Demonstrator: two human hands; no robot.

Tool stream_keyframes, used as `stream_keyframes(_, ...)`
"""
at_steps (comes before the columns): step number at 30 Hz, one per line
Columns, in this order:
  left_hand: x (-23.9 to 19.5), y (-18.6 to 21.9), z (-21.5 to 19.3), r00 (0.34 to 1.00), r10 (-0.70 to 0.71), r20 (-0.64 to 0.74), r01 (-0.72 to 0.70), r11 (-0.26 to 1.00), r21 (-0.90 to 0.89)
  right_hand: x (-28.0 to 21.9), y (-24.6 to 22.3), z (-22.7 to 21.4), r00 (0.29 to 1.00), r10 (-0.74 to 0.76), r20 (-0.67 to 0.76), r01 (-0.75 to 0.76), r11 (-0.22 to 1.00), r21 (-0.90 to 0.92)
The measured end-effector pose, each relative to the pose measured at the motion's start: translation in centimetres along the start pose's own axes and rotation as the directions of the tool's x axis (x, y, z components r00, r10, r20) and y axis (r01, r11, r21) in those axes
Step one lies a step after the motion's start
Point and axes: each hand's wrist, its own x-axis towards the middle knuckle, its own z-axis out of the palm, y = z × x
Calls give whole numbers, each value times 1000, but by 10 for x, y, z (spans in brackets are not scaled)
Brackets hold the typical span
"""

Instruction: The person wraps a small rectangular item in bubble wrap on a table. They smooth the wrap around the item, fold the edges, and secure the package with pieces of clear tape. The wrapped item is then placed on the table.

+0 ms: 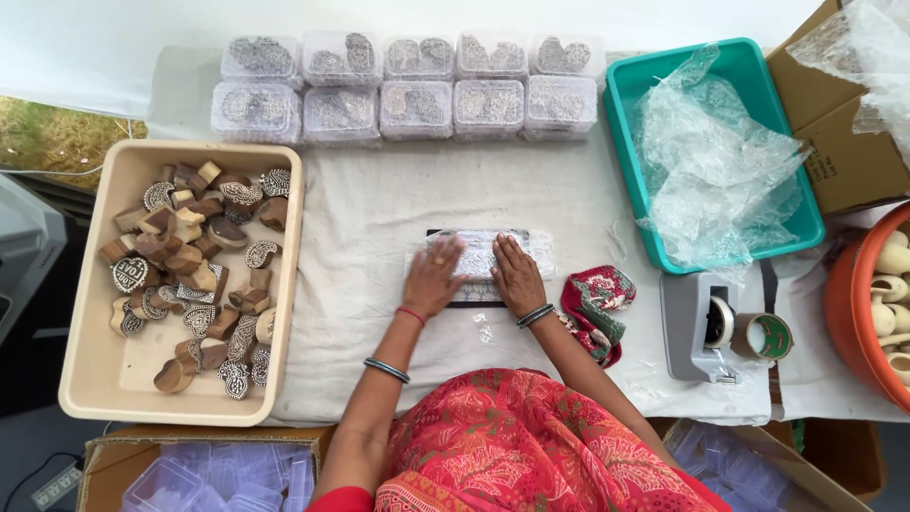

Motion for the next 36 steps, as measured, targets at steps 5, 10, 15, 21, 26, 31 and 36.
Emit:
stream_keyframes(5,-10,-61,-20,887,-451,104,458,888,-54,-1,6,9,1000,7,4,-7,1000,-23)
stream_keyframes(10,-6,-43,-11,822,-493,-285,464,870,-166,-2,5,14,1000,12,-10,-13,998,-66)
stream_keyframes(15,16,38,-21,997,34,-64,-40,995,-94,-1,6,8,999,-27,-38,25,999,-40)
stream_keyframes(21,27,33,-5,999,-17,-27,17,999,-27,1,-3,-6,1000,-18,-25,17,999,-39)
stream_keyframes(26,32,27,3,993,39,-115,-32,998,55,5,2,-10,993,-111,-48,100,978,-184)
stream_keyframes(31,31,23,9,983,46,-175,-29,994,102,8,-9,-22,993,-107,46,116,921,-371)
stream_keyframes(36,28,15,17,968,73,-238,-49,993,106,0,-13,-19,990,-140,-30,113,894,-434)
